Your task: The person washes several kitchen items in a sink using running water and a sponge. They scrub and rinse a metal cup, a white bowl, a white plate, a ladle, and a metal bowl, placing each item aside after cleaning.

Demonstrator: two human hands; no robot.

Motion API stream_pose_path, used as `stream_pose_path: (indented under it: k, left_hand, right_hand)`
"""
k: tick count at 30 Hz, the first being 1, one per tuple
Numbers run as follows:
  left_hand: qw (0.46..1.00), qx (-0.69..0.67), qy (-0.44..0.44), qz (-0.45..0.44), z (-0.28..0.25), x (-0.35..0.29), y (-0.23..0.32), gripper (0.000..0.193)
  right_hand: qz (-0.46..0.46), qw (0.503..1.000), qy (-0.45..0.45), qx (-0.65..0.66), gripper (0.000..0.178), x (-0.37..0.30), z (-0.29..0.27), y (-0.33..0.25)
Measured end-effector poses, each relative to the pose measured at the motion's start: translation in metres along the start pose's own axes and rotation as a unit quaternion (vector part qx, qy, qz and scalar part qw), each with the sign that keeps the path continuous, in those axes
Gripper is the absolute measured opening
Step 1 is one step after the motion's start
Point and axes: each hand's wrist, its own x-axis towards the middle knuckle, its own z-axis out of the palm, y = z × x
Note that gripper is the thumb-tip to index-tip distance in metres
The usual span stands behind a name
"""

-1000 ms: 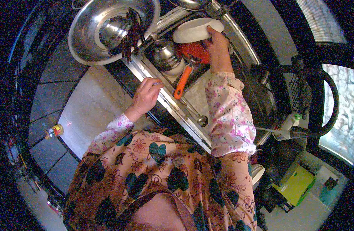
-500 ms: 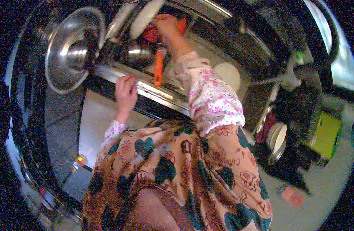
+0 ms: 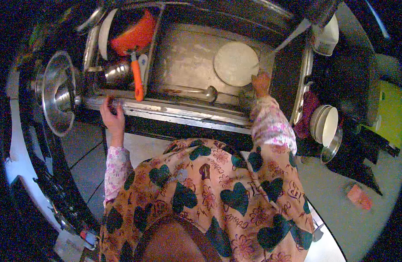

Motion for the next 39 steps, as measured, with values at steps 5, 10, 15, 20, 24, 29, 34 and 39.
stream_pose_path:
  k: [5, 10, 15, 20, 24, 29, 34, 39]
  left_hand:
    - [0.999, 0.048, 0.007, 0.024, 0.002, 0.001, 0.002, 0.036]
    - [0.994, -0.059, 0.096, -0.013, 0.01, 0.031, 0.075, 0.03]
    - [0.901, -0.405, -0.053, -0.15, 0.098, 0.051, 0.177, 0.043]
    - [0.581, -0.488, -0.36, -0.544, 0.197, 0.031, 0.251, 0.046]
    - [0.739, -0.46, -0.278, -0.407, 0.23, 0.018, 0.254, 0.036]
    - [0.917, -0.37, -0.126, -0.08, 0.197, 0.056, 0.297, 0.035]
    - [0.915, -0.36, -0.153, -0.097, 0.197, 0.065, 0.306, 0.033]
    - [0.926, -0.34, -0.134, -0.094, 0.199, 0.053, 0.266, 0.034]
  right_hand:
    - [0.371, 0.836, -0.088, 0.394, 0.03, 0.013, 0.045, -0.016]
    - [0.351, 0.675, -0.23, 0.606, 0.035, 0.01, 0.04, 0.003]
    - [0.348, 0.585, -0.35, 0.644, 0.035, -0.022, -0.071, -0.074]
    - [0.313, 0.634, -0.433, 0.559, 0.033, -0.044, -0.093, -0.082]
    - [0.166, 0.725, -0.49, 0.455, 0.036, -0.036, -0.106, -0.059]
    - [-0.257, 0.873, -0.414, -0.038, 0.034, -0.073, -0.085, -0.041]
    - [-0.201, 0.888, -0.4, -0.108, 0.023, -0.079, -0.054, -0.046]
    - [-0.236, 0.88, -0.408, -0.064, 0.019, -0.048, -0.094, -0.05]
